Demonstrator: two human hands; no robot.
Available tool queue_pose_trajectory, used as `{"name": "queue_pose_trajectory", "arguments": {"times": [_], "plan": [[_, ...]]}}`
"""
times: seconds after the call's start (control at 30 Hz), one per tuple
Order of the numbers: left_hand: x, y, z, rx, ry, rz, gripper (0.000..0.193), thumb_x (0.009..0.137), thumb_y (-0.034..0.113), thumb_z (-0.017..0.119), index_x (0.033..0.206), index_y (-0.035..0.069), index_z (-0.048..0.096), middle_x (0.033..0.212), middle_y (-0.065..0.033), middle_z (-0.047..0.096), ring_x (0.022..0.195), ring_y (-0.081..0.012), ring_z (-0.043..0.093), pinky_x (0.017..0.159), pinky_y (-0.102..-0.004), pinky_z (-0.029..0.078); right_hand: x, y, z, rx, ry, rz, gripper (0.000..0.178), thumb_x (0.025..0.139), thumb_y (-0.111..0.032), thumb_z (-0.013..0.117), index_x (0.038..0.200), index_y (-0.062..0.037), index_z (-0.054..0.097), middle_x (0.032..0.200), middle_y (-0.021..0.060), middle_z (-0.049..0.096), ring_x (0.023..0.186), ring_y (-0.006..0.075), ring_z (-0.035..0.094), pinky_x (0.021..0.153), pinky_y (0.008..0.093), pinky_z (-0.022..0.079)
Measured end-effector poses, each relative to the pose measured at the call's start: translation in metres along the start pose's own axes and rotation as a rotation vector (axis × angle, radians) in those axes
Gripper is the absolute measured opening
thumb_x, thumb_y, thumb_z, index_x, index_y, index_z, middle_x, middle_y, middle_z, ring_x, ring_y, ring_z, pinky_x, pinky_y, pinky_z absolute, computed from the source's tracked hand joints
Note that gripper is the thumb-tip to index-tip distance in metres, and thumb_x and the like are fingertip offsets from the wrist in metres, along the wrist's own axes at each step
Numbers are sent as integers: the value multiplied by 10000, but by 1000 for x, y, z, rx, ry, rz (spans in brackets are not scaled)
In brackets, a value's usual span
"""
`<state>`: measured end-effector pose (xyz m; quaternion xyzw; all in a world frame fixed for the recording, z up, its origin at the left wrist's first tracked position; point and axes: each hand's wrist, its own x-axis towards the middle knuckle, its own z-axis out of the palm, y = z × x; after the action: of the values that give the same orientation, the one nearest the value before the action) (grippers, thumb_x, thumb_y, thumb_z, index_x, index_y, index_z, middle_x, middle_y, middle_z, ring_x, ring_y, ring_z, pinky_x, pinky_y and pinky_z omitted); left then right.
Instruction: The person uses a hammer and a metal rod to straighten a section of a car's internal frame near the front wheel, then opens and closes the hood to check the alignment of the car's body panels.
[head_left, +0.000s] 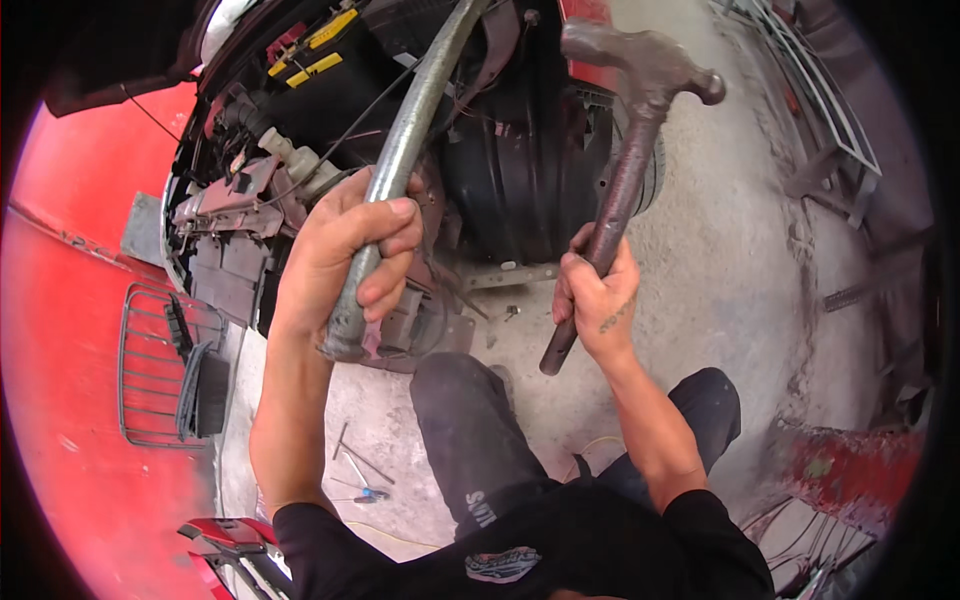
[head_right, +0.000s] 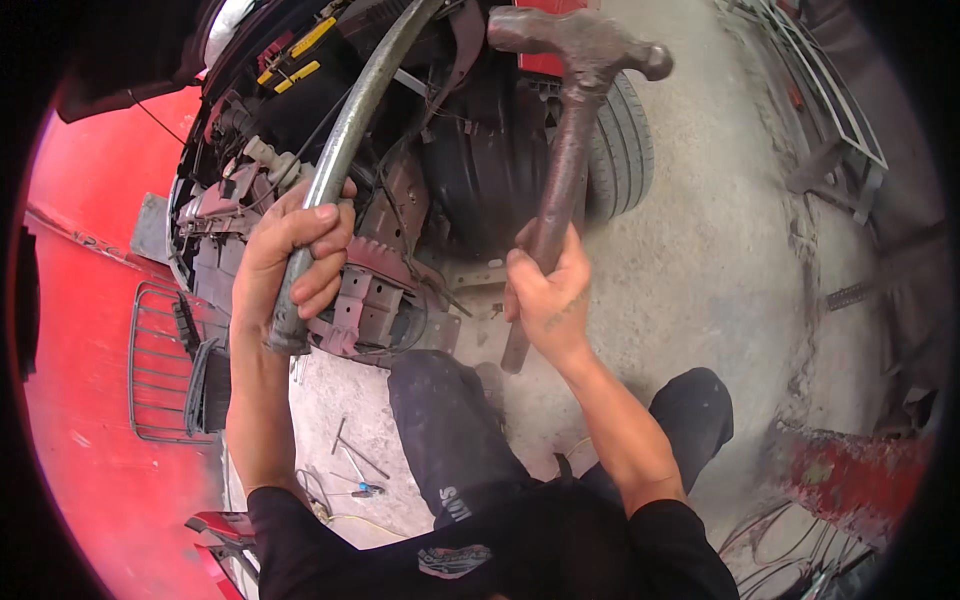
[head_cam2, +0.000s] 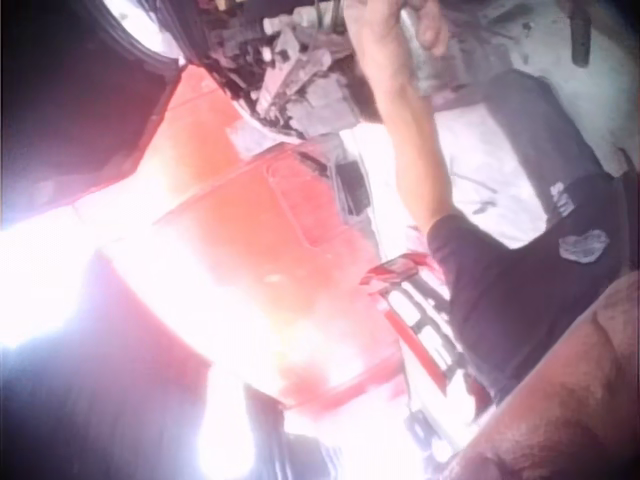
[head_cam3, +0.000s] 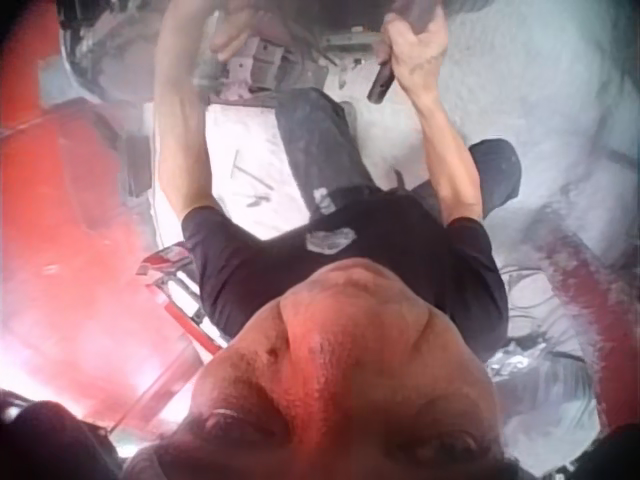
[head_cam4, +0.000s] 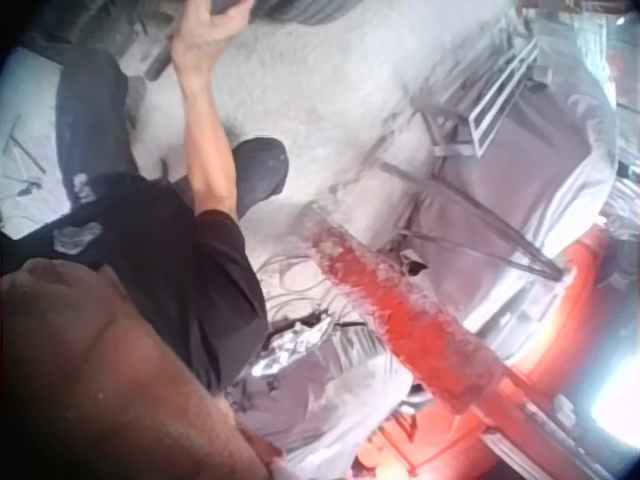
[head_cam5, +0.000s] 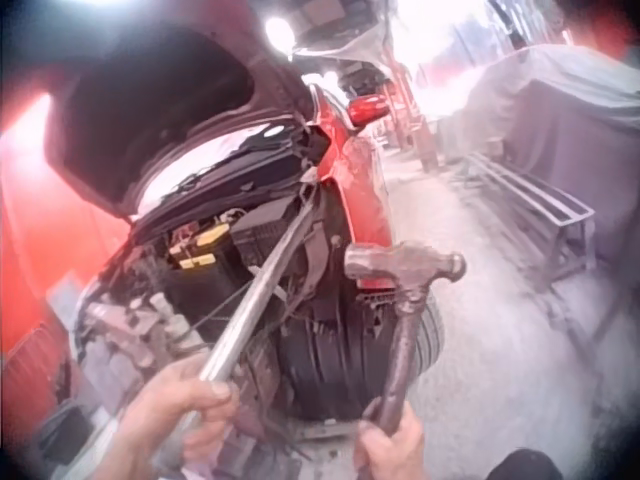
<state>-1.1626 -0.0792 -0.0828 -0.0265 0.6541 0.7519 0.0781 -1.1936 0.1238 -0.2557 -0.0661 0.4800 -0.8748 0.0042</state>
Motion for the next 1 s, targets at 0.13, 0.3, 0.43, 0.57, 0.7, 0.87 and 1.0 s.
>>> {"name": "queue_pose_trajectory", "arguments": {"times": [0.13,0.3,0.43,0.57,0.7,0.87,1.0], "plan": [[-7,-9,4,-66,-28,3,373,926,125,617,1190,-73,444,731,-66,481,366,-75,408,300,-234,335,0,-1,-2,12,39,18,127,906,2,514,1028,-6,478,638,44,519,417,118,491,412,285,420],[-8,-14,6,-123,-79,33,385,918,128,621,1191,-75,441,716,-69,476,352,-86,406,301,-241,335,5,-2,0,-23,63,-36,142,897,-2,502,1027,-2,443,596,42,459,391,130,442,379,306,432],[-3,-17,2,-161,-93,24,377,922,131,620,1191,-68,446,718,-65,479,356,-88,413,310,-247,341,8,-5,3,-23,41,-59,134,908,-2,515,1037,-2,476,630,40,527,420,117,494,413,280,412],[-7,-24,-1,-183,-107,-14,367,927,128,617,1191,-61,448,720,-61,478,362,-89,415,314,-252,344,8,-6,7,-39,43,-74,138,905,-4,516,1037,-1,475,636,41,531,421,117,495,412,275,406],[14,-27,-6,-149,-141,-26,353,924,134,622,1182,-45,459,733,-57,492,385,-82,426,327,-248,349,9,-6,10,-72,62,-70,143,903,-13,520,1038,0,474,638,42,530,421,117,493,414,272,400],[54,-24,-9,-202,-221,38,286,934,125,607,1152,-16,486,750,-41,505,430,-69,435,349,-237,363,17,-4,15,-90,59,-71,150,906,-30,525,1043,1,473,638,43,529,422,120,493,415,274,398],[61,-13,-8,-268,-242,44,246,948,100,584,1143,-25,502,758,-36,504,431,-59,422,345,-232,359,27,-3,21,-88,75,-91,168,910,-47,534,1059,1,473,629,42,525,419,124,497,419,274,401]]}}
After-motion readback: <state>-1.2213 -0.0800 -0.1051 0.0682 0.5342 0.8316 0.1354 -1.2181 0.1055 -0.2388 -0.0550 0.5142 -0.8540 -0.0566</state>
